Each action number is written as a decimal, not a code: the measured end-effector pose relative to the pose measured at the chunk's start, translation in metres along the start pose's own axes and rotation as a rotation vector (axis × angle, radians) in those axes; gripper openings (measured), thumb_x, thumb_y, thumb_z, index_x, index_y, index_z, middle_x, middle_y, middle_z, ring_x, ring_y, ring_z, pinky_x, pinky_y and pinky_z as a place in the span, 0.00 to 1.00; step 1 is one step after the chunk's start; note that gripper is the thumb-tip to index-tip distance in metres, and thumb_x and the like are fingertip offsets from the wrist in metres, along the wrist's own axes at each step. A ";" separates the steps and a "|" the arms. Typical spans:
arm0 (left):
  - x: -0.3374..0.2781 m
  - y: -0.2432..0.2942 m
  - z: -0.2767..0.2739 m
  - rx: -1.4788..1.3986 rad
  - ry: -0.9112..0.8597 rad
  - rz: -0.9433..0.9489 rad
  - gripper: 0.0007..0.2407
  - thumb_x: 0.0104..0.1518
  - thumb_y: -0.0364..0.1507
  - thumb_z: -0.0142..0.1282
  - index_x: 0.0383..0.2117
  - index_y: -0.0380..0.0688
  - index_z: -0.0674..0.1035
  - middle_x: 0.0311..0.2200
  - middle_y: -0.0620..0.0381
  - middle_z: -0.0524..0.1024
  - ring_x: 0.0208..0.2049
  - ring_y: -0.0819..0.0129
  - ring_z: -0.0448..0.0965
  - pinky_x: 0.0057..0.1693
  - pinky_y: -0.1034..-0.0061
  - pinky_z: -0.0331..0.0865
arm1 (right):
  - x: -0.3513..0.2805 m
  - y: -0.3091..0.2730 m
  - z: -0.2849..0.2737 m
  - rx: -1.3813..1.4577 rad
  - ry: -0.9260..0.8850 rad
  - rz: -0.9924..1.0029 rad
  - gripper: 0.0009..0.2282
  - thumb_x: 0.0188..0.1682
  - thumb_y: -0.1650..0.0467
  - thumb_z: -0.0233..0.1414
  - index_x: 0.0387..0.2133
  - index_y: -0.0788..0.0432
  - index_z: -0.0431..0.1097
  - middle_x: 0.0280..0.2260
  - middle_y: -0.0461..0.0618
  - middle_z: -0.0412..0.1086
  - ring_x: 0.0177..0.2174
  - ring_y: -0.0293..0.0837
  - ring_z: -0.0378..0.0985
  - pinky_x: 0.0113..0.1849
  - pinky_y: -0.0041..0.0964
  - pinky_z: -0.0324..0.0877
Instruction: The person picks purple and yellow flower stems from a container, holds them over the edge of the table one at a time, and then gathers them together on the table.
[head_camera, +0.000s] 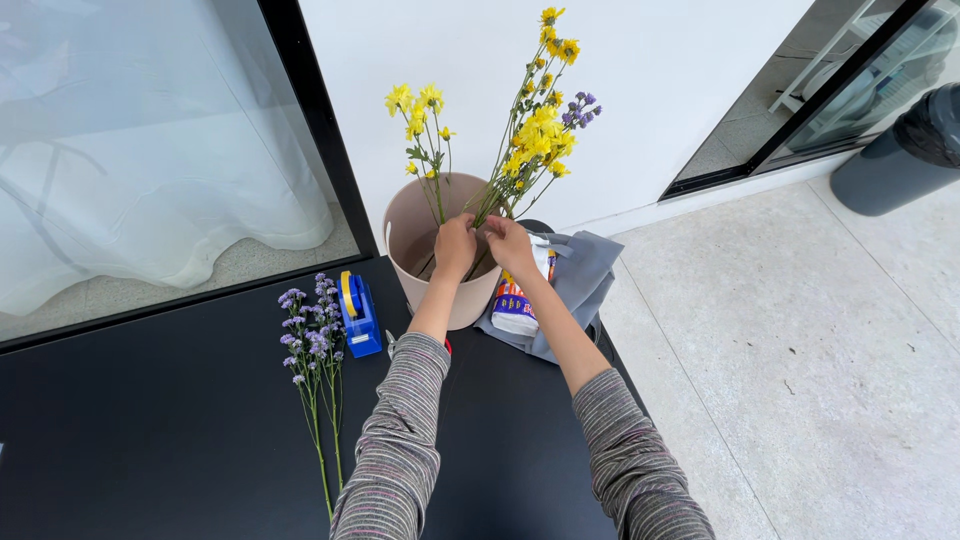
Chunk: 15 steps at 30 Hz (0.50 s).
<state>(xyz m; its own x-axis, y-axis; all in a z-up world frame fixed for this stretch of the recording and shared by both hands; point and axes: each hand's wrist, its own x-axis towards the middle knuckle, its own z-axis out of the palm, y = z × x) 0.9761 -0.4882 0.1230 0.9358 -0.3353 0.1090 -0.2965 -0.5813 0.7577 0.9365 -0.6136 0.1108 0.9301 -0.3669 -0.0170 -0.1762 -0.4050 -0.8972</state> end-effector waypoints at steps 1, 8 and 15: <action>0.002 0.006 -0.001 0.000 -0.003 0.002 0.12 0.60 0.23 0.48 0.49 0.38 0.75 0.44 0.42 0.77 0.45 0.52 0.78 0.45 0.64 0.76 | 0.002 -0.001 0.000 0.001 0.002 0.002 0.17 0.48 0.71 0.50 0.52 0.58 0.68 0.49 0.55 0.70 0.48 0.50 0.73 0.49 0.43 0.68; 0.009 0.011 0.012 -0.069 0.000 -0.019 0.16 0.58 0.23 0.52 0.52 0.31 0.69 0.46 0.32 0.72 0.48 0.41 0.75 0.48 0.53 0.73 | 0.005 -0.008 -0.001 0.126 -0.020 0.107 0.28 0.45 0.65 0.50 0.61 0.58 0.55 0.59 0.63 0.57 0.55 0.54 0.64 0.57 0.48 0.57; 0.002 0.016 0.000 -0.083 0.020 -0.058 0.04 0.56 0.18 0.47 0.29 0.33 0.77 0.31 0.40 0.70 0.35 0.41 0.77 0.39 0.58 0.74 | 0.012 -0.006 0.003 0.182 -0.011 0.092 0.30 0.46 0.67 0.48 0.63 0.64 0.51 0.61 0.63 0.53 0.62 0.57 0.50 0.61 0.49 0.46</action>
<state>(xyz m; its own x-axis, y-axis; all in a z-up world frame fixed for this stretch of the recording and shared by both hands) 0.9729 -0.4979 0.1354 0.9547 -0.2875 0.0761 -0.2262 -0.5357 0.8135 0.9502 -0.6129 0.1145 0.9164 -0.3859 -0.1065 -0.2005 -0.2122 -0.9564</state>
